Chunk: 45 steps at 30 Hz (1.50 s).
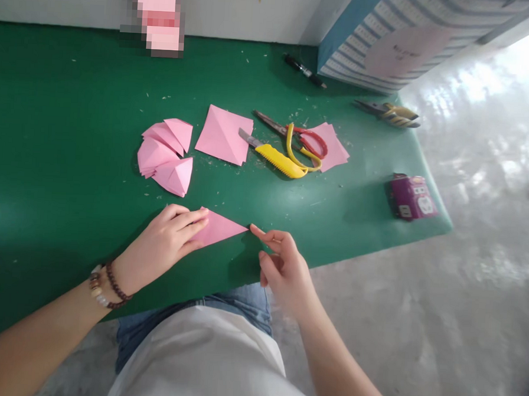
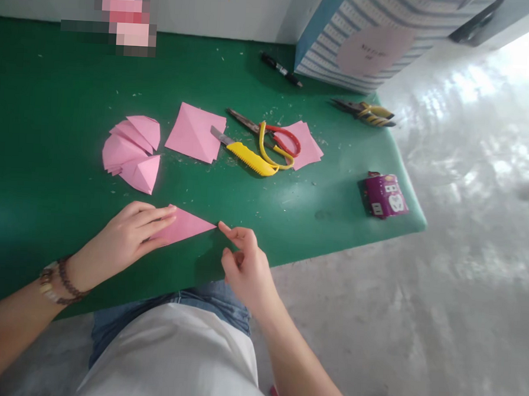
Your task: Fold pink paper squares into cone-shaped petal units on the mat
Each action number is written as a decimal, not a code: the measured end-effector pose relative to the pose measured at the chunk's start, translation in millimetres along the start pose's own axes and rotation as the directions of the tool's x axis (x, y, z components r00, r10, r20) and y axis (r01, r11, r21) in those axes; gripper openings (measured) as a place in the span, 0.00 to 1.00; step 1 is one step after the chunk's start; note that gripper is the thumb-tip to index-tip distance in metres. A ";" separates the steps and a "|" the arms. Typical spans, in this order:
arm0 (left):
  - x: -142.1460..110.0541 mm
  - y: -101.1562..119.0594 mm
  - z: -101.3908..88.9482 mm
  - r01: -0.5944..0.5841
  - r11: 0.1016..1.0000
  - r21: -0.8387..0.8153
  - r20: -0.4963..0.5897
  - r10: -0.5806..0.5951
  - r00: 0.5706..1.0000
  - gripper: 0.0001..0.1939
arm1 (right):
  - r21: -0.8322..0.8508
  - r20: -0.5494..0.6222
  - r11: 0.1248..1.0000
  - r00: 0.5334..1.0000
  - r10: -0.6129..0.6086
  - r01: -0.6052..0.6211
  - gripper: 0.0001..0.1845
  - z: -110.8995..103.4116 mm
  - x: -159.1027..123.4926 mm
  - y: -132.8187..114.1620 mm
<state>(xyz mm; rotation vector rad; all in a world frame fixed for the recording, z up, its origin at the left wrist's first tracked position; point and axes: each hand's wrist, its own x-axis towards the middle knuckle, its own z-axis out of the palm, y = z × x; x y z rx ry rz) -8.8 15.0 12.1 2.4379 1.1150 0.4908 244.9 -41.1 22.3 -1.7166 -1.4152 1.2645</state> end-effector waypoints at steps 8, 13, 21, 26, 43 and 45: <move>0.6 -2.7 0.0 -0.033 0.999 0.012 0.012 0.033 0.999 0.18 | -0.525 -0.093 0.758 0.859 -0.503 0.387 0.03 4.5 23.1 -4.4; 0.5 -6.0 -1.0 -0.056 0.998 0.016 0.043 0.055 0.998 0.18 | -0.685 0.027 0.572 0.800 -0.599 0.451 0.08 25.2 40.5 -9.0; -0.1 -8.2 -3.3 -0.079 0.997 0.021 0.068 0.077 0.995 0.20 | -0.777 0.191 0.380 0.763 -0.617 0.502 0.12 46.6 37.2 -4.8; 0.8 -9.4 -4.5 -0.065 0.998 0.001 0.098 0.064 0.993 0.21 | -0.723 0.261 0.360 0.715 -0.648 0.590 0.12 65.6 31.3 -10.6; 1.2 -15.5 -2.4 -0.101 0.994 -0.043 0.050 0.103 0.993 0.19 | -0.493 0.301 0.469 0.649 -0.699 0.733 0.16 98.0 19.9 -26.5; 1.5 -15.7 -2.9 -0.109 0.993 -0.050 0.046 0.111 0.993 0.18 | -0.476 0.220 0.542 0.690 -0.689 0.692 0.12 85.9 24.1 -26.6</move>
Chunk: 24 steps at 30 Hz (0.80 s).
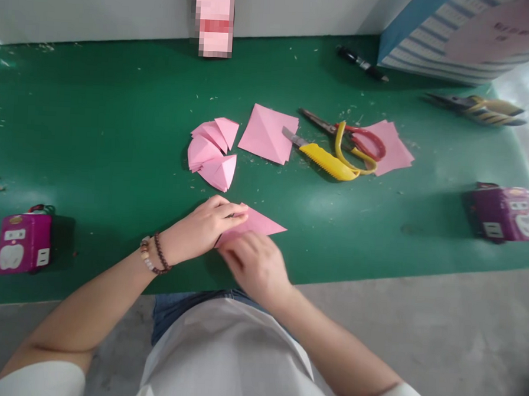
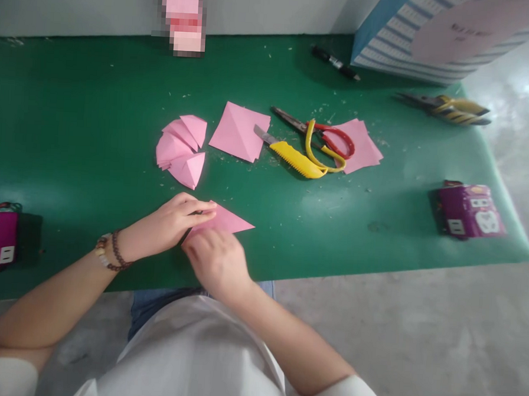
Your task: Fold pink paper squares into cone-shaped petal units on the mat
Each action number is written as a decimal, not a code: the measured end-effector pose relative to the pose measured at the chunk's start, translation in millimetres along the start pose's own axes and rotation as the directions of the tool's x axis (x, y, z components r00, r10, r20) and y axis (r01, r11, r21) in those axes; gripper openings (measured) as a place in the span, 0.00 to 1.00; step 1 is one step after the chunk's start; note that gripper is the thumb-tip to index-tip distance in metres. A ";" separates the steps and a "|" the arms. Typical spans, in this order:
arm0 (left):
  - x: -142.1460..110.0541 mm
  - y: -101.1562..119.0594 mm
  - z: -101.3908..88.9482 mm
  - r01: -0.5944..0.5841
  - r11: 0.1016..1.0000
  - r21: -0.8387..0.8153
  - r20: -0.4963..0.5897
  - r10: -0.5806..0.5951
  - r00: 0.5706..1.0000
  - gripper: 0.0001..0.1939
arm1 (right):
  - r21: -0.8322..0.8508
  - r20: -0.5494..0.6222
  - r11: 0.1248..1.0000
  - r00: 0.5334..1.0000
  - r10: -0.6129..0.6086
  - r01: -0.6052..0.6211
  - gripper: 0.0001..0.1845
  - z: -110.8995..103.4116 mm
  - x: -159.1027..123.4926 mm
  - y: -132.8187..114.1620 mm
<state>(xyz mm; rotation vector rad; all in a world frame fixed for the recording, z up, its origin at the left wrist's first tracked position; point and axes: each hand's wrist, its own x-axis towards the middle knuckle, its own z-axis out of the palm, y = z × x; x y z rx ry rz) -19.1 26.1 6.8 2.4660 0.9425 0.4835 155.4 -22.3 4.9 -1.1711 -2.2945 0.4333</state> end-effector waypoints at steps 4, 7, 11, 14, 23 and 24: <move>0.0 -0.8 -0.5 0.002 1.000 -0.020 0.004 -0.002 1.000 0.18 | -0.087 -0.036 0.993 0.997 0.072 -0.075 0.12 -3.9 1.1 13.0; -0.4 -1.0 -0.4 0.021 1.000 -0.009 0.018 -0.021 1.000 0.19 | -0.118 0.002 0.993 1.000 0.020 -0.020 0.14 9.4 0.0 2.9; -0.3 0.8 -1.7 0.026 1.000 -0.003 0.044 -0.026 0.999 0.18 | -0.077 -0.006 0.995 0.998 -0.060 0.059 0.17 17.0 -4.2 -13.8; -0.1 3.0 -3.1 0.042 0.999 -0.002 0.055 -0.041 0.998 0.17 | -0.033 -0.034 0.999 0.999 0.002 -0.003 0.12 4.1 -8.4 -5.1; -0.8 3.8 -5.4 0.023 1.000 -0.012 0.045 -0.022 0.999 0.21 | -0.222 -0.110 0.921 0.946 0.303 -0.321 0.08 -37.3 -18.4 56.3; -0.8 4.2 -6.1 0.009 1.000 0.001 0.032 -0.009 0.999 0.21 | -0.219 -0.109 0.923 0.948 0.300 -0.318 0.10 -39.2 -18.7 58.4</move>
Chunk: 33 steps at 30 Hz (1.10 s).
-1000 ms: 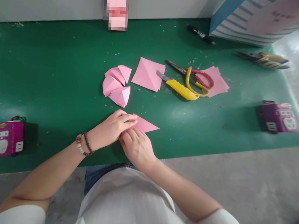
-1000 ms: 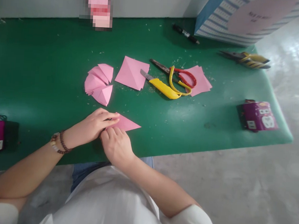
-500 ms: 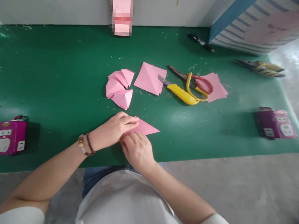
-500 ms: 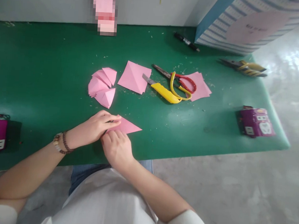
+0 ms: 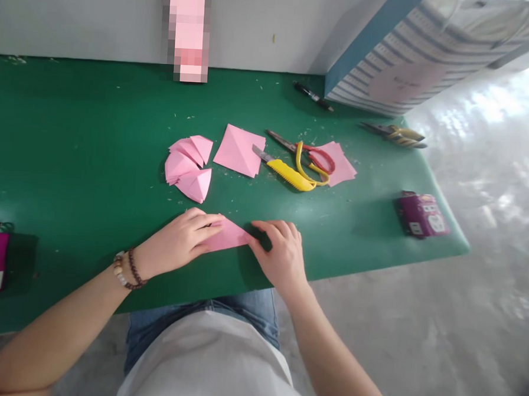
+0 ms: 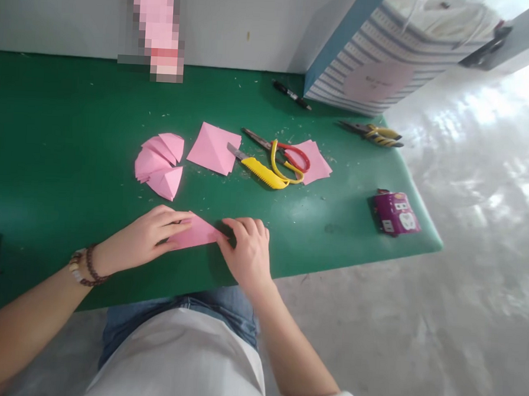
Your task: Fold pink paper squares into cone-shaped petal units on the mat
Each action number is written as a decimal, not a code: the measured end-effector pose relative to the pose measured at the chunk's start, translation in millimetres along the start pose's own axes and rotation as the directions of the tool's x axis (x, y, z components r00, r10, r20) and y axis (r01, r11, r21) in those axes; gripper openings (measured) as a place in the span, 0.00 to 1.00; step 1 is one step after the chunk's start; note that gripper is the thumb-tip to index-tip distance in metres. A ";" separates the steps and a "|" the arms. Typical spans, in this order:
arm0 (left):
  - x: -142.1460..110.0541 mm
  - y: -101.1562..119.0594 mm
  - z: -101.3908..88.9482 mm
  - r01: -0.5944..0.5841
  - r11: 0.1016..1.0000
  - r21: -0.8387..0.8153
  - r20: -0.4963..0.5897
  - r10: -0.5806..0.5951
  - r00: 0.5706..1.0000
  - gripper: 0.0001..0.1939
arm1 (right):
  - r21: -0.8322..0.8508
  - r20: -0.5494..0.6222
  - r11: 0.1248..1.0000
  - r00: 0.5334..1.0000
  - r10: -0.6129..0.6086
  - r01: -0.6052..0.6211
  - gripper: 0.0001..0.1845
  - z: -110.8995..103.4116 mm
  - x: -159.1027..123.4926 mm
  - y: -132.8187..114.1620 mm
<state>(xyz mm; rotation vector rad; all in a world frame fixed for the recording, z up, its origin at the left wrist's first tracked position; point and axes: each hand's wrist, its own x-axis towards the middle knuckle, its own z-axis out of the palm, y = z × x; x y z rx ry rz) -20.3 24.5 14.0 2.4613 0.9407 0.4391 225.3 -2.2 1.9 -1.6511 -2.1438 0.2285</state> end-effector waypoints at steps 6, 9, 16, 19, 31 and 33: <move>1.1 5.1 -1.1 -0.007 1.000 0.022 -0.173 0.011 0.985 0.24 | 0.108 0.000 0.993 0.999 -0.043 0.043 0.08 -1.5 -3.1 -4.9; 0.9 8.8 0.0 0.038 0.999 -0.011 -0.262 -0.039 0.964 0.28 | 0.107 -0.067 0.993 0.997 -0.040 0.047 0.09 -0.9 -6.9 -11.3; -2.5 13.7 2.6 0.058 0.998 0.027 -0.291 -0.047 0.956 0.20 | 0.088 0.019 0.977 0.980 -0.196 0.193 0.07 -9.5 -14.5 -14.2; -4.3 11.8 2.5 0.051 0.998 -0.022 -0.274 -0.055 0.960 0.15 | 0.144 0.152 0.946 0.939 -0.309 0.289 0.19 -18.3 -12.3 -5.1; -2.7 5.4 -4.6 -0.043 0.941 -0.335 -0.171 -0.016 0.985 0.15 | 0.128 0.139 0.757 0.744 -0.654 0.641 0.18 -19.6 12.6 12.1; -2.9 3.3 -4.8 -0.028 0.919 -0.393 -0.186 -0.050 0.981 0.14 | 0.166 0.120 0.734 0.725 -0.678 0.658 0.20 -16.9 13.9 13.6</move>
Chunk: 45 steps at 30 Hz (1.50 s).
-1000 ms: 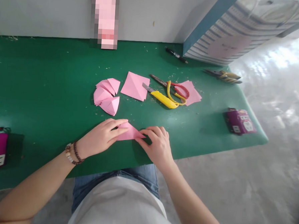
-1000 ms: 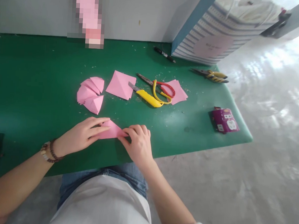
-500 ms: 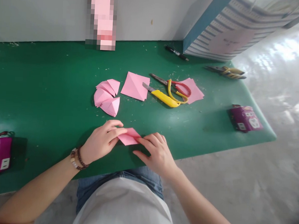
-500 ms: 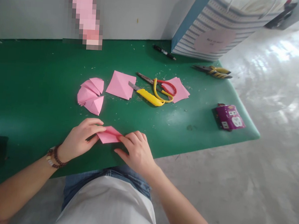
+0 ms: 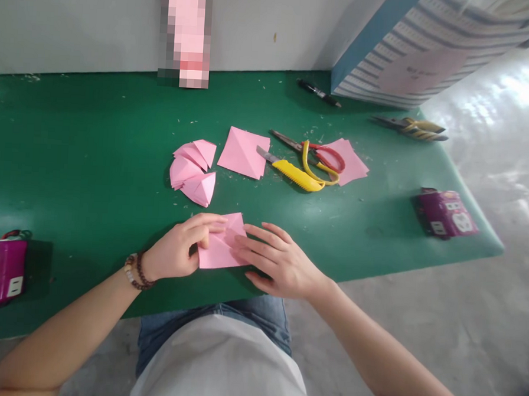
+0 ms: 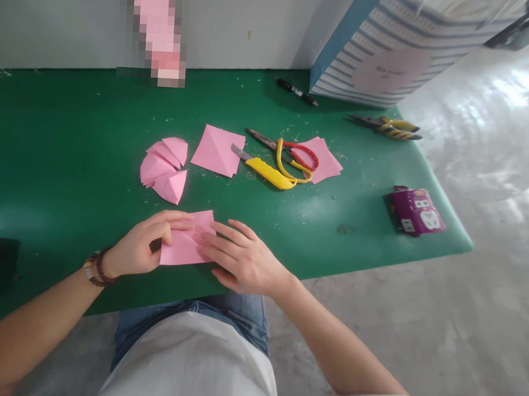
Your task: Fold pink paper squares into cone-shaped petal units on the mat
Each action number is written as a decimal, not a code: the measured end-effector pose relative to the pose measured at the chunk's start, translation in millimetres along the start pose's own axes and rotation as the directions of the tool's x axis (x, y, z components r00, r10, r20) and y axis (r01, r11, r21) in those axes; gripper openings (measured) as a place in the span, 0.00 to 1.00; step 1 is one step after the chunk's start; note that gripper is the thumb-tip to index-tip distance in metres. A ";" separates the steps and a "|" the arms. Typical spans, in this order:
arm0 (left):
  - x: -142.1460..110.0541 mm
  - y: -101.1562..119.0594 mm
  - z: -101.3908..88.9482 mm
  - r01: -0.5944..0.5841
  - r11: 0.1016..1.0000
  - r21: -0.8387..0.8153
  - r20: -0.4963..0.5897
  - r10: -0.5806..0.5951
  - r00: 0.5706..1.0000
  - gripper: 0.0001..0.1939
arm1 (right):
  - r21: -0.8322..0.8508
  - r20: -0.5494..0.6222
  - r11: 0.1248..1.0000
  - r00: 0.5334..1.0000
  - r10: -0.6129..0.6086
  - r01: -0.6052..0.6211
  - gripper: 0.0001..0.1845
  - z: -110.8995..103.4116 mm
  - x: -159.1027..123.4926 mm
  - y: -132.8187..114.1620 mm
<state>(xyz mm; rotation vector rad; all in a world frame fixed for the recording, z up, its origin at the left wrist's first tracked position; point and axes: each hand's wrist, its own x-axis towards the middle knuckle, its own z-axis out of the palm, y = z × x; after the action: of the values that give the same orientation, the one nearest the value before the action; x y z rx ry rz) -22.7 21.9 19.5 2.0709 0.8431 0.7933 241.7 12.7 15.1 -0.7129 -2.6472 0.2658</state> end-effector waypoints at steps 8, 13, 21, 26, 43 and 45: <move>-4.7 3.8 5.6 -0.164 0.950 0.266 0.102 0.142 0.985 0.08 | 0.083 -0.120 0.996 0.992 -0.025 0.035 0.11 5.2 2.9 12.7; -13.9 16.8 13.5 -0.009 0.852 0.523 -0.097 0.070 0.993 0.02 | 0.239 -0.133 0.964 0.979 0.154 -0.120 0.10 6.8 12.5 17.6; -14.9 15.8 18.5 0.110 0.780 0.616 -0.182 0.006 0.983 0.10 | 0.156 -0.171 0.952 0.942 0.289 -0.264 0.10 15.8 22.4 17.7; -11.4 16.9 19.2 0.061 0.731 0.680 -0.141 0.049 0.989 0.11 | 0.138 -0.179 0.947 0.933 0.312 -0.290 0.12 17.7 20.9 16.6; -18.5 23.6 36.0 -0.131 0.763 0.633 0.052 0.126 0.991 0.16 | 0.179 -0.175 0.916 0.905 0.388 -0.358 0.08 18.6 23.8 6.0; -17.8 23.7 35.7 -0.131 0.758 0.639 0.051 0.128 0.990 0.16 | 0.170 -0.183 0.900 0.885 0.428 -0.401 0.09 19.7 24.1 2.7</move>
<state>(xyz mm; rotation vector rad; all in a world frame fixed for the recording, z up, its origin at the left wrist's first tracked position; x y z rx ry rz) 0.6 -18.1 15.3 2.7619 1.0867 0.6150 215.5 25.9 4.1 -1.1924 -2.2267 0.4431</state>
